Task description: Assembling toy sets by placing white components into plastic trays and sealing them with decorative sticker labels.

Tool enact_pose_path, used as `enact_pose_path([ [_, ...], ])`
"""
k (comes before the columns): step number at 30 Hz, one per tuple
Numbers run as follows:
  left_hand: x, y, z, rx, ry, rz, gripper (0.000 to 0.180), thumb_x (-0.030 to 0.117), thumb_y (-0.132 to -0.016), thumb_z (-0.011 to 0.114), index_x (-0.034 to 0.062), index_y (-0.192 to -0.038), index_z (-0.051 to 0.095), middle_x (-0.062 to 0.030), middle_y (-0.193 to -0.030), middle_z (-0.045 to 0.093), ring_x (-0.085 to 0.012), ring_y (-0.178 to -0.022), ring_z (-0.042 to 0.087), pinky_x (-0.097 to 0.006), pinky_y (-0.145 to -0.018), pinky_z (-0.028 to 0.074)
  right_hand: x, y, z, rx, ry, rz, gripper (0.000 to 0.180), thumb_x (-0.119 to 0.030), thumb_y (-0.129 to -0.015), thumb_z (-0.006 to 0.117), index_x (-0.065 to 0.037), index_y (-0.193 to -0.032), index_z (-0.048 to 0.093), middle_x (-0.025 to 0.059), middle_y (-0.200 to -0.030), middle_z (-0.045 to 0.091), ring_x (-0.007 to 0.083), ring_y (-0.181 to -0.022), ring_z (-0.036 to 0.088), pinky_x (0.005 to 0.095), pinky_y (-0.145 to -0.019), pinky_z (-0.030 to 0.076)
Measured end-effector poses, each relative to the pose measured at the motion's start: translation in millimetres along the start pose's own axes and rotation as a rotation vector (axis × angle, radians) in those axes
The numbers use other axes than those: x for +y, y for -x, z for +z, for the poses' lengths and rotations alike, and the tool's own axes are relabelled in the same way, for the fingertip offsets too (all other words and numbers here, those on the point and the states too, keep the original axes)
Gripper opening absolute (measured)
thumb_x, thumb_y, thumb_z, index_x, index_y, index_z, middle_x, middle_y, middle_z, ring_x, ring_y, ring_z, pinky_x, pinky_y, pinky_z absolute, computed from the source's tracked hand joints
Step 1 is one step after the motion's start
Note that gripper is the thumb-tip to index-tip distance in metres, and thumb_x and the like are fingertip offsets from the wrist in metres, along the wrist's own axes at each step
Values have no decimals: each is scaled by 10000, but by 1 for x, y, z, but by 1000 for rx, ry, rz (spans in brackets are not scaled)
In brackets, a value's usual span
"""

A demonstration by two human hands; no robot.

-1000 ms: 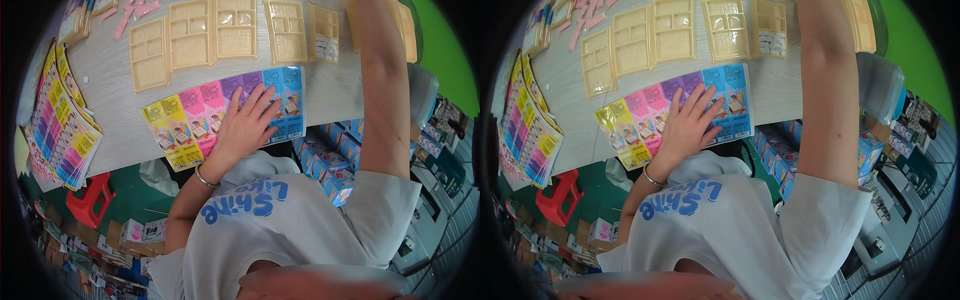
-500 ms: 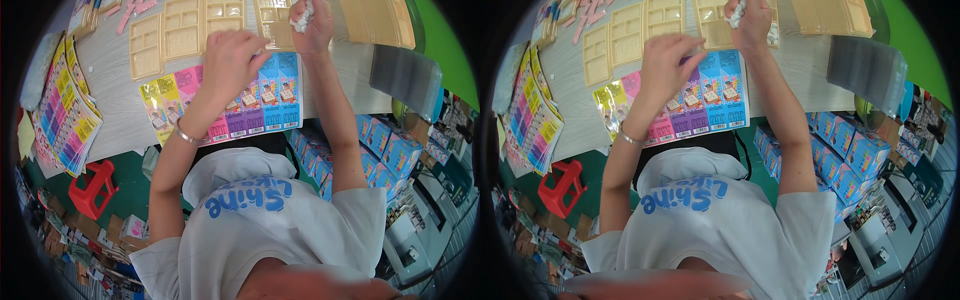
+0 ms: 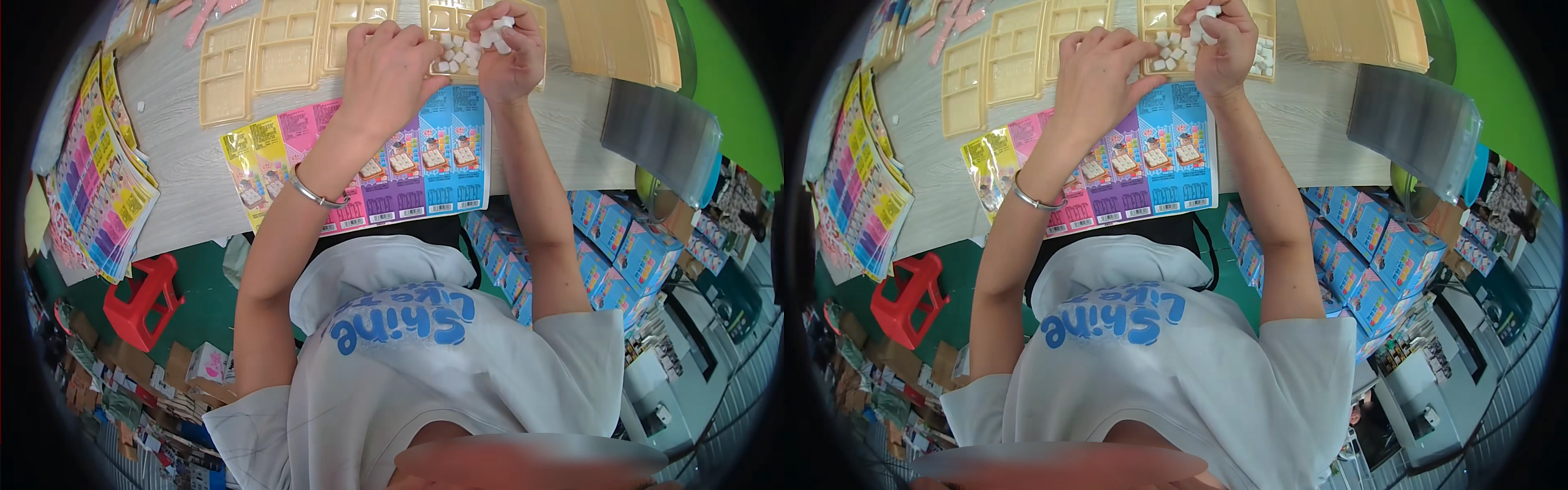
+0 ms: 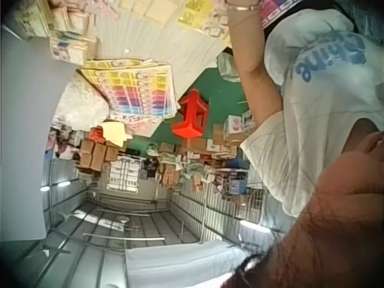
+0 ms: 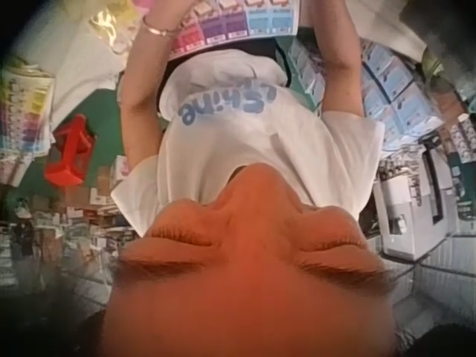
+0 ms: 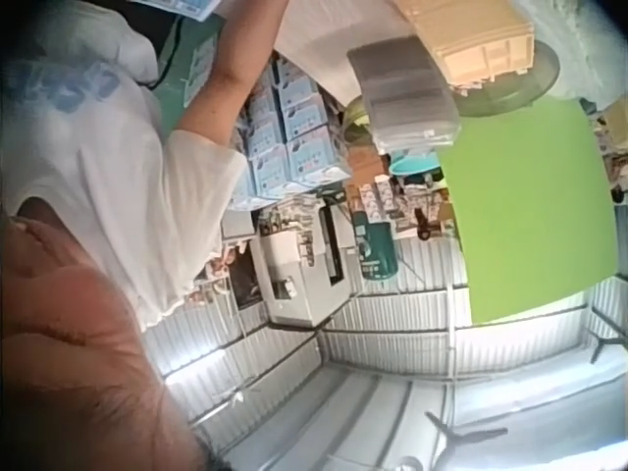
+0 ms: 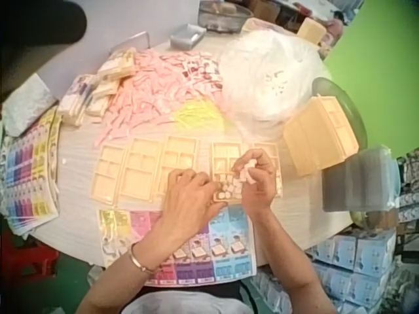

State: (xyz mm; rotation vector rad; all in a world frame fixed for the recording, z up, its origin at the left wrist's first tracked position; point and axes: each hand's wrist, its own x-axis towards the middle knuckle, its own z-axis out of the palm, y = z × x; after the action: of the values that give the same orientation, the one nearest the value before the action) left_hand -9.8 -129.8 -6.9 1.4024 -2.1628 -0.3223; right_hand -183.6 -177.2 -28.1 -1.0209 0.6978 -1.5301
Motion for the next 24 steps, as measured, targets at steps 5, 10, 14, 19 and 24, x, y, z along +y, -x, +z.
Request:
enact_pose_path([
  [5,2,-2,-4,-71,64,-41,324,327,-748,853,162,-1010,754,15,-970,675,-213,-1042,624,-444,-991,386,14,-6,0,-30,-287,-72,113,-142,-911,550,-36,-898,587,40,-769,586,102,-687,548,232,-647,435],
  [10,8,-17,-29,-191,191,-128,477,361,-819,792,101,-1209,706,-94,-1163,679,-296,-1179,599,-494,-1029,400,-2,-2,17,171,76,75,143,-124,-1007,523,-61,-898,594,7,-700,520,82,-595,464,223,-572,372],
  [14,13,-18,-26,-56,227,-19,222,134,-792,790,50,-991,739,-133,-922,654,-332,-924,627,-446,-884,459,-15,-2,27,289,-14,312,147,-153,-1035,525,-72,-939,602,-16,-676,471,73,-552,403,226,-520,333],
  [19,4,-10,-13,-37,250,-52,206,69,-817,712,24,-1017,733,-160,-960,670,-344,-961,635,-438,-870,492,-19,-3,23,260,-135,281,138,-145,-1032,522,-62,-979,620,-20,-683,481,63,-544,398,226,-491,321],
  [24,9,-15,-14,78,250,-43,225,3,-811,645,10,-1021,727,-166,-969,681,-357,-968,641,-447,-859,510,-39,2,-14,187,76,308,183,-144,-1028,526,-36,-1010,674,-15,-720,537,53,-558,415,218,-486,314],
])
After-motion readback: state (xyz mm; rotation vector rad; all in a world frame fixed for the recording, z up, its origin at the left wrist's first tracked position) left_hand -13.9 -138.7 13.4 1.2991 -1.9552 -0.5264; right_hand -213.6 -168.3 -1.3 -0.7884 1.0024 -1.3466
